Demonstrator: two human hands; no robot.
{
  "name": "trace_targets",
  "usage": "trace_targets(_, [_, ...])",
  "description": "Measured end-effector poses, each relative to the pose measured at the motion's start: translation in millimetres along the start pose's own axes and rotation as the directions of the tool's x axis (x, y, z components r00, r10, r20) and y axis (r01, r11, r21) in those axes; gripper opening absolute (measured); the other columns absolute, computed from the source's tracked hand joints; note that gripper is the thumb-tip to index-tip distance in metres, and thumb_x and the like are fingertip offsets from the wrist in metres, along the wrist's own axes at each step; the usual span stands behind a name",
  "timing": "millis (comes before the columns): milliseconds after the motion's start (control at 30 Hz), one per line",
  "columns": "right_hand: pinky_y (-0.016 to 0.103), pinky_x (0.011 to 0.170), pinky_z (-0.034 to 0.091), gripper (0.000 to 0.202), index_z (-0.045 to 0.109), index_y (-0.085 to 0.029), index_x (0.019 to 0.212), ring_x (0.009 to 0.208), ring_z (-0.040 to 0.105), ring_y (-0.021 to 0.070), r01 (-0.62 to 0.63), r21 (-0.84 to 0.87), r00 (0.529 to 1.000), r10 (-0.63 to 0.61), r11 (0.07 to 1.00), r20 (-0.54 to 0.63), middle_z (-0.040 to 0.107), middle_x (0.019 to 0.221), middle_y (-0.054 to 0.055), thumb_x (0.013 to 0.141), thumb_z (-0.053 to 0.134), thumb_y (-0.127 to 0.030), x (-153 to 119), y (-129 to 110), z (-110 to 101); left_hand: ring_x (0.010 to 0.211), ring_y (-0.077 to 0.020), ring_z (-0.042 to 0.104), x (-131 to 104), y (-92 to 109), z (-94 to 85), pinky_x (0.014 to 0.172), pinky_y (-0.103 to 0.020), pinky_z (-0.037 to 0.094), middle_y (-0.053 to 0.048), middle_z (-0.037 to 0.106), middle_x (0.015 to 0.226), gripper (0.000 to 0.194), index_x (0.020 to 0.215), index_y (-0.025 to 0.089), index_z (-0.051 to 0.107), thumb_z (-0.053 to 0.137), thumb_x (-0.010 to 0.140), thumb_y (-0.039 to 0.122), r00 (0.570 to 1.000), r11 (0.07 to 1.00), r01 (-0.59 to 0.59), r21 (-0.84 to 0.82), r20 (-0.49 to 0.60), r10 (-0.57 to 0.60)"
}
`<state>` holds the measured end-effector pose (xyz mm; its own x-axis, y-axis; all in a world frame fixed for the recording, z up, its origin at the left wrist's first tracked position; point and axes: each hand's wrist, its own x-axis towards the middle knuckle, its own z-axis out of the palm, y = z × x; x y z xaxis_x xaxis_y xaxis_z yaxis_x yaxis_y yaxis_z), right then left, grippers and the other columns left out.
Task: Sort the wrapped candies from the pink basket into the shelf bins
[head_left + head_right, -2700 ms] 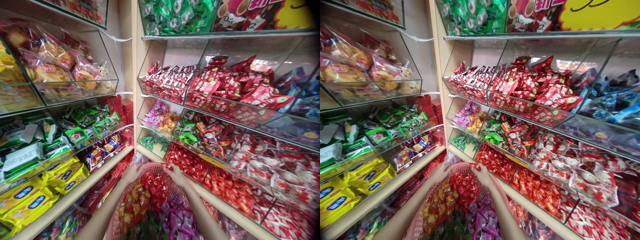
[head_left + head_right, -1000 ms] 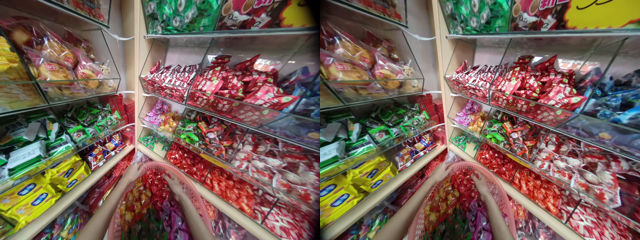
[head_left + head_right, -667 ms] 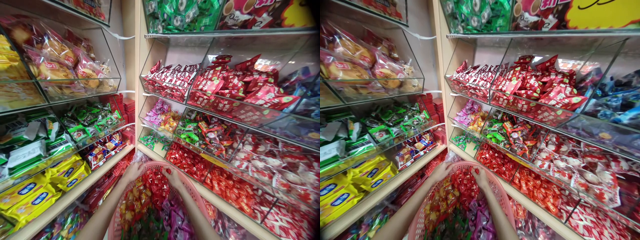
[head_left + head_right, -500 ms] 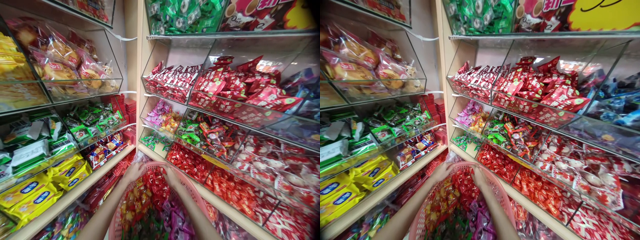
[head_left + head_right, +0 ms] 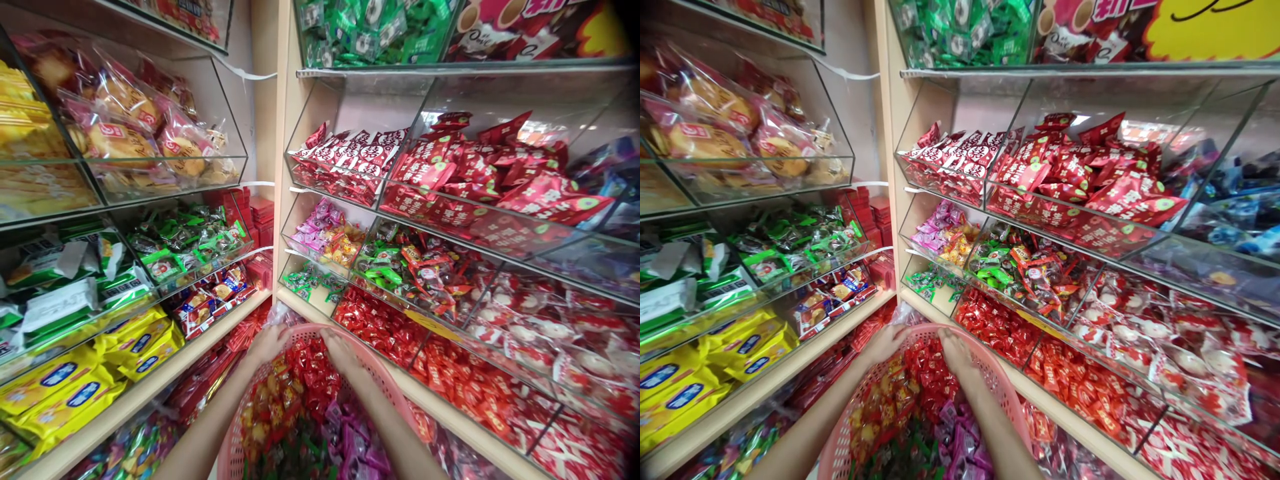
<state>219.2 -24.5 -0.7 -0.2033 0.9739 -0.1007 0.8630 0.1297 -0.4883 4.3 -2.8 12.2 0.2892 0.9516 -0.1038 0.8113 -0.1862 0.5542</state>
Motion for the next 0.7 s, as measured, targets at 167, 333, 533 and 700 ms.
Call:
trace_targets(167, [0.033,0.086,0.036,0.048,0.047,-0.025,0.116,0.11,0.048,0.0211,0.053,-0.122,0.998,-0.051,0.991,0.02,0.049,0.126,0.007,0.076,0.031,-0.004,-3.2,-1.3,0.5,0.09,-0.0178,0.059,-0.4,0.9,-0.6,0.076,-0.024,0.039,-0.005,0.066,0.093,0.04,0.096,0.022,0.062,0.031,0.085,0.047,1.0,1.0,0.017,-0.003,0.001,-0.017])
trace_targets(333, [0.034,0.09,0.034,0.055,0.042,-0.029,0.123,0.116,0.043,0.0192,0.084,-0.131,0.995,-0.077,0.988,0.058,0.041,0.134,0.003,0.076,0.03,-0.004,-1.9,1.9,3.7,0.089,-0.0178,0.06,0.3,0.0,0.6,0.076,-0.024,0.039,-0.005,0.067,0.092,0.041,0.095,0.023,0.062,0.031,0.085,0.048,1.0,1.0,0.023,-0.014,0.001,-0.023])
trace_targets(533, [0.037,0.091,0.034,0.058,0.039,-0.025,0.127,0.118,0.041,0.0197,0.13,-0.114,0.989,-0.122,0.985,0.079,0.041,0.134,0.005,0.075,0.027,-0.002,0.3,2.0,6.4,0.087,-0.0171,0.06,1.0,-2.6,2.4,0.074,-0.023,0.039,-0.005,0.066,0.091,0.043,0.092,0.022,0.062,0.029,0.085,0.05,1.0,1.0,0.003,-0.014,-0.021,-0.003])
trace_targets(700, [0.031,0.092,0.034,0.055,0.047,-0.025,0.12,0.114,0.045,0.0179,0.191,-0.082,0.981,-0.187,0.978,0.057,0.047,0.128,0.004,0.072,0.032,-0.002,-0.9,-2.7,4.2,0.088,-0.0172,0.06,1.3,-1.7,1.7,0.075,-0.023,0.039,-0.005,0.066,0.091,0.043,0.093,0.022,0.062,0.029,0.085,0.049,1.0,1.0,0.027,-0.006,-0.004,-0.027])
